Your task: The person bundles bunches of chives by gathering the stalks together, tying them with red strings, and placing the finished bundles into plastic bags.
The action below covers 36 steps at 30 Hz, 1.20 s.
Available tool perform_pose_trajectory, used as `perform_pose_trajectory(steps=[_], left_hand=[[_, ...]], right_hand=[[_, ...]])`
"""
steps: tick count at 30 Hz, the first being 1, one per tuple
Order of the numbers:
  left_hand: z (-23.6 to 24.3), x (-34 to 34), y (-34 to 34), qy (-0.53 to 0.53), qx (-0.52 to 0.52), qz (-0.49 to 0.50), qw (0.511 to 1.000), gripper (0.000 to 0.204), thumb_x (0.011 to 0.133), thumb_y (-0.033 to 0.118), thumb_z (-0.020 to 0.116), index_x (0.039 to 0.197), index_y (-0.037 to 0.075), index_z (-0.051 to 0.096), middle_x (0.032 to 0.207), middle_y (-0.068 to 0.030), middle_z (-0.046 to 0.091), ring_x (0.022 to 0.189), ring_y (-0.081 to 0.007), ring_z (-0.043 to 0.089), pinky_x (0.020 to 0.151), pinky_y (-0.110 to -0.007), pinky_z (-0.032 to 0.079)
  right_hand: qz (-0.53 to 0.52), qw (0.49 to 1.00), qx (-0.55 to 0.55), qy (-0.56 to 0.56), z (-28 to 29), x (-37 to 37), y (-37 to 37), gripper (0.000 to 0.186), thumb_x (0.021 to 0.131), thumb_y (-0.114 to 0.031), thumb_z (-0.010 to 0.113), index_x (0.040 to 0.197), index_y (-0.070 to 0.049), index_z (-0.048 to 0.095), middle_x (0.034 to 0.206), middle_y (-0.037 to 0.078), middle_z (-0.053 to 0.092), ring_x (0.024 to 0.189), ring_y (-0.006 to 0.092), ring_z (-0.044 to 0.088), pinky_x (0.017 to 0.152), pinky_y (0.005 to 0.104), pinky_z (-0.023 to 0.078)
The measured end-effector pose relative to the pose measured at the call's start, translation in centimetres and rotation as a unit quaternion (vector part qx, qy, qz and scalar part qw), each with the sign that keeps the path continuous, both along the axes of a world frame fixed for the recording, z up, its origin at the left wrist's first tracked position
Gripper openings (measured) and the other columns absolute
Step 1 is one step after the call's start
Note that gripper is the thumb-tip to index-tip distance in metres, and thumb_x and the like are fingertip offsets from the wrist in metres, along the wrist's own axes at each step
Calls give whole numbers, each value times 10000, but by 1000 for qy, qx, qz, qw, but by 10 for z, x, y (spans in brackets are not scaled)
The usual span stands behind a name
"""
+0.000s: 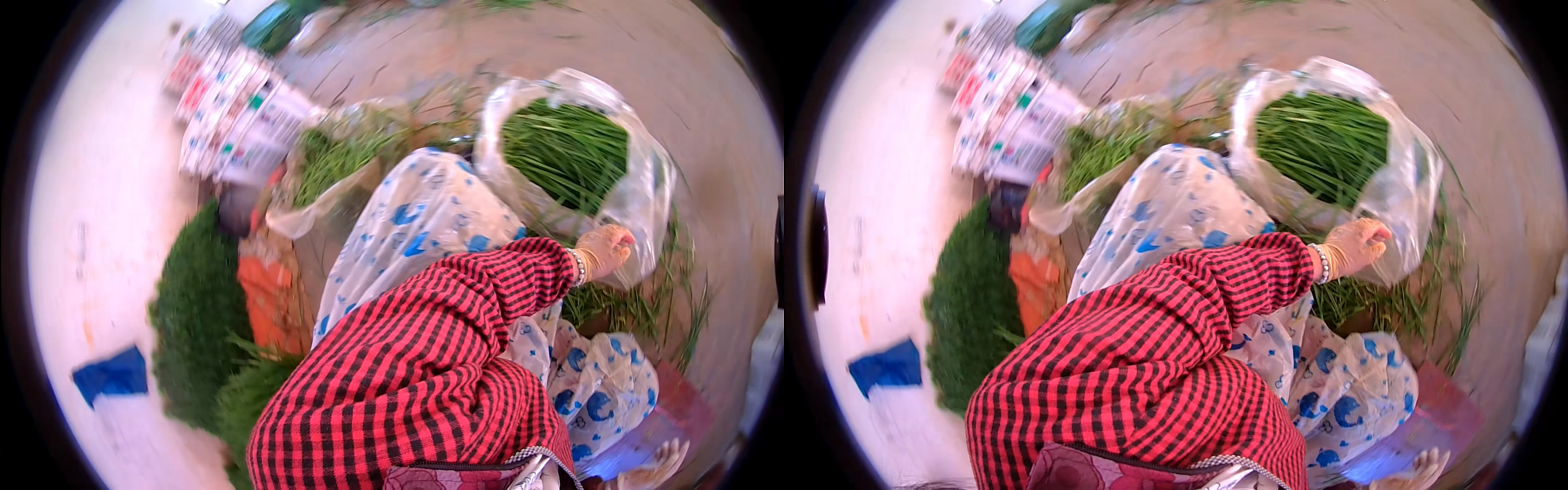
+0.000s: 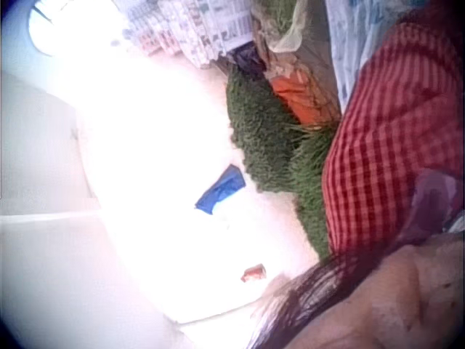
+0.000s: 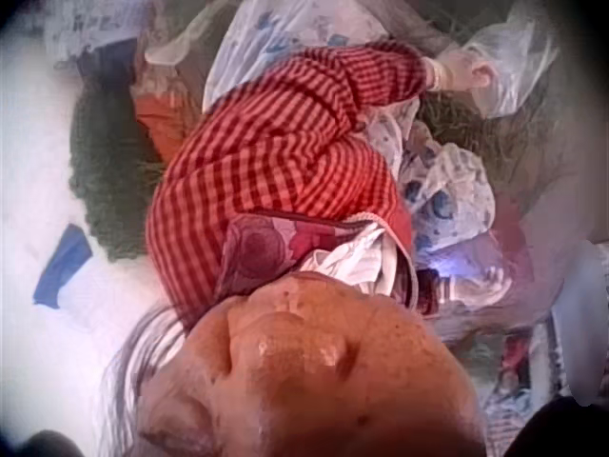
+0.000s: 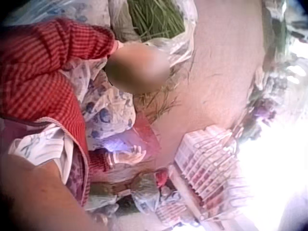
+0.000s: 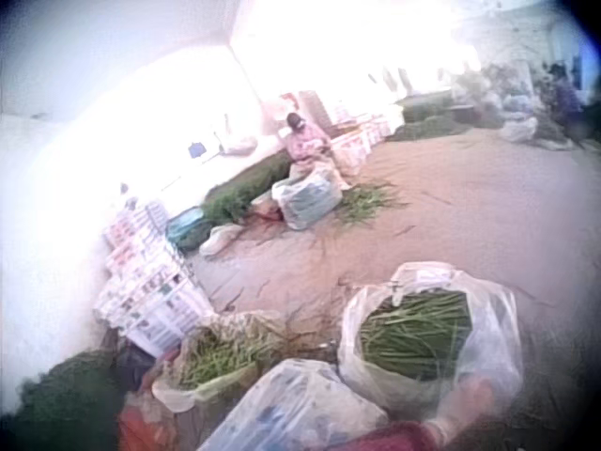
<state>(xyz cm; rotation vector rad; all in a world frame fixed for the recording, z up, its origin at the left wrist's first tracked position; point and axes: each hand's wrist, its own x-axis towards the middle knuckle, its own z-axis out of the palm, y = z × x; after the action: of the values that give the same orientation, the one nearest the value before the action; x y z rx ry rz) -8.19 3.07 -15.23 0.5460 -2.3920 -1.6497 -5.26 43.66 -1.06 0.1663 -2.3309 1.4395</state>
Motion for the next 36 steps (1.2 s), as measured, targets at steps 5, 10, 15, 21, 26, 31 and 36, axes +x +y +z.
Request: perform_pose_trajectory(steps=[5, 10, 15, 21, 26, 31, 36], left_hand=[[-32, 34, -57, -45, 87, 201, 975, 400, 879, 207, 595, 1250, 63, 555, 1015, -93, 674, 890, -251, 663, 824, -336, 519], [-65, 34, -135, -61, 245, 213, 944, 625, 786, 176, 704, 1331, -21, 472, 884, -99, 669, 811, -182, 653, 730, -319, 535], [-56, 25, -280, -57, 624, 54, 777, 598, 997, 549, 290, 1081, 26, 569, 1062, -154, 661, 1037, -354, 619, 842, -508, 498], [10, 21, -314, -58, 88, 159, 982, 765, 847, 142, 668, 1517, 61, 306, 1374, -123, 516, 1227, -226, 512, 1062, -344, 387], [21, -1, -273, -181, -80, -137, 971, 636, 850, 443, 627, 1359, 72, 545, 1379, -201, 536, 1286, -355, 498, 1090, -397, 375], [34, 23, -310, -353, -446, 14, 822, 810, 825, 562, 592, 1482, 137, 381, 1454, -210, 440, 1373, -361, 379, 1136, -450, 289], [26, 60, -335, -476, -260, -27, 840, 653, 837, 527, 602, 1363, 144, 544, 1291, -127, 620, 1231, -284, 549, 1051, -396, 401]], right_hand=[[279, 935, 34, -217, 9, -50, -195, 352, 983, -190, 515, 1257, 14, 599, 1254, 149, 605, 1094, 217, 602, 925, 324, 472], [506, 783, 360, -46, -101, -91, -345, 428, 916, -182, 600, 1293, 16, 563, 1313, 222, 562, 1230, 349, 537, 1074, 400, 394], [547, 785, 292, -5, -177, -38, -386, 455, 802, -192, 717, 1211, -29, 600, 1227, 219, 600, 1180, 369, 560, 1032, 430, 433], [638, 653, 303, -274, -163, -79, -374, 449, 947, -305, 590, 1280, -4, 574, 1253, 216, 618, 1186, 324, 584, 1026, 369, 446], [452, 851, 252, -86, -154, -174, -409, 272, 889, -236, 624, 1127, -104, 627, 963, 120, 637, 914, 307, 643, 771, 400, 523], [525, 709, 468, -53, -138, -203, -503, 607, 853, -359, 650, 1296, 41, 539, 1365, 200, 535, 1334, 329, 436, 1128, 375, 331], [641, 658, 342, -198, -157, -227, -534, 563, 864, -409, 636, 1311, -76, 559, 1261, 174, 593, 1202, 327, 537, 1057, 404, 399]])
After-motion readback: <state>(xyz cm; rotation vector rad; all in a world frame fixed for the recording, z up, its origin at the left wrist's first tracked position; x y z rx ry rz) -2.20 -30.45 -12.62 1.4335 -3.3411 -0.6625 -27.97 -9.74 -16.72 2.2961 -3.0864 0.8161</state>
